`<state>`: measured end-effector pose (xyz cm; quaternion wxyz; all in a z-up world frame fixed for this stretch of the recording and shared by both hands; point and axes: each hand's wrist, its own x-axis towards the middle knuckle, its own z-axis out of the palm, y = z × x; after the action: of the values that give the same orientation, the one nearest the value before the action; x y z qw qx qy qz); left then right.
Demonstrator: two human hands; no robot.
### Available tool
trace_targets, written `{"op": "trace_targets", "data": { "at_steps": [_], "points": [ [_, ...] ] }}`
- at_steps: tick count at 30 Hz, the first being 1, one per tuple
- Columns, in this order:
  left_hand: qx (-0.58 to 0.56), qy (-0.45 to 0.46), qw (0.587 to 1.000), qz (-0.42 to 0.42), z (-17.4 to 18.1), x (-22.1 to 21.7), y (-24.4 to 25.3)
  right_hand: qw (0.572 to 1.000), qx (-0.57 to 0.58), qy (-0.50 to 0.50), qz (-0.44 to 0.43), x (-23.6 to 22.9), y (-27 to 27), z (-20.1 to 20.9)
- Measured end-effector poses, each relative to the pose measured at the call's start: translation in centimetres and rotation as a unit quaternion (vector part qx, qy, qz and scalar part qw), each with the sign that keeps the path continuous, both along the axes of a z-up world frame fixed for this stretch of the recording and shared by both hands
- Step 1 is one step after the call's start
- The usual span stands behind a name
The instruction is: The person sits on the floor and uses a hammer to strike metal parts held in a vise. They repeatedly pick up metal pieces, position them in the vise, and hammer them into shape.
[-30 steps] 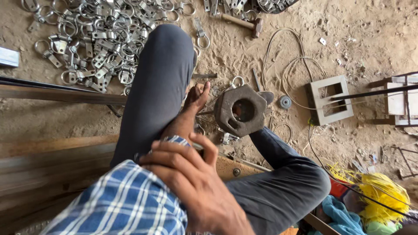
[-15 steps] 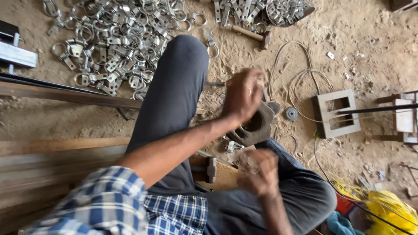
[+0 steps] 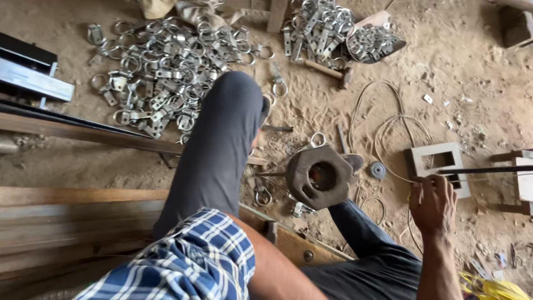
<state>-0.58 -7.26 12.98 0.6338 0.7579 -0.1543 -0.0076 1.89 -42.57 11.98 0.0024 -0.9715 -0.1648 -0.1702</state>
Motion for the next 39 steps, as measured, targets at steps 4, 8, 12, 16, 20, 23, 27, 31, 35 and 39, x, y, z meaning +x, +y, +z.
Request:
{"op": "trace_targets", "data": {
  "at_steps": [4,8,12,16,20,23,27,31,35,39],
  "points": [
    [0.030,0.015,0.999,0.012,0.5,-0.7,1.3,0.991,0.062,0.093,-0.077,-0.8,-3.3,-3.0],
    [0.035,0.026,0.999,0.032,-0.6,1.5,0.9,0.985,0.054,0.121,-0.107,-1.3,-4.8,-3.3],
    [0.045,0.040,0.997,0.055,-3.6,6.1,0.4,0.979,0.106,0.132,-0.115,1.6,-1.6,-1.9],
    [0.057,0.075,0.993,0.067,-10.1,10.2,-0.2,0.866,0.385,0.282,-0.148,8.4,3.5,-2.2],
    [0.072,0.126,0.986,0.081,-17.2,12.2,0.0,0.680,0.538,0.458,-0.198,17.2,7.8,-5.0],
    [0.085,0.144,0.979,0.116,-20.9,15.1,2.8,0.628,0.569,0.510,-0.145,25.7,12.6,-10.1],
    [0.067,0.156,0.971,0.170,-25.6,19.9,4.4,0.547,0.617,0.553,-0.119,36.2,17.7,-15.8],
    [0.069,0.152,0.961,0.221,-32.7,23.5,8.5,0.781,0.392,0.486,-0.036,46.2,24.9,-21.1],
    [0.126,0.118,0.950,0.260,-40.1,25.8,16.2,0.939,0.122,0.313,0.072,56.9,33.3,-25.0],
    [0.338,0.126,0.910,0.203,-43.7,26.5,16.5,0.949,0.082,0.296,0.074,61.4,40.0,-29.8]
  ]
}}
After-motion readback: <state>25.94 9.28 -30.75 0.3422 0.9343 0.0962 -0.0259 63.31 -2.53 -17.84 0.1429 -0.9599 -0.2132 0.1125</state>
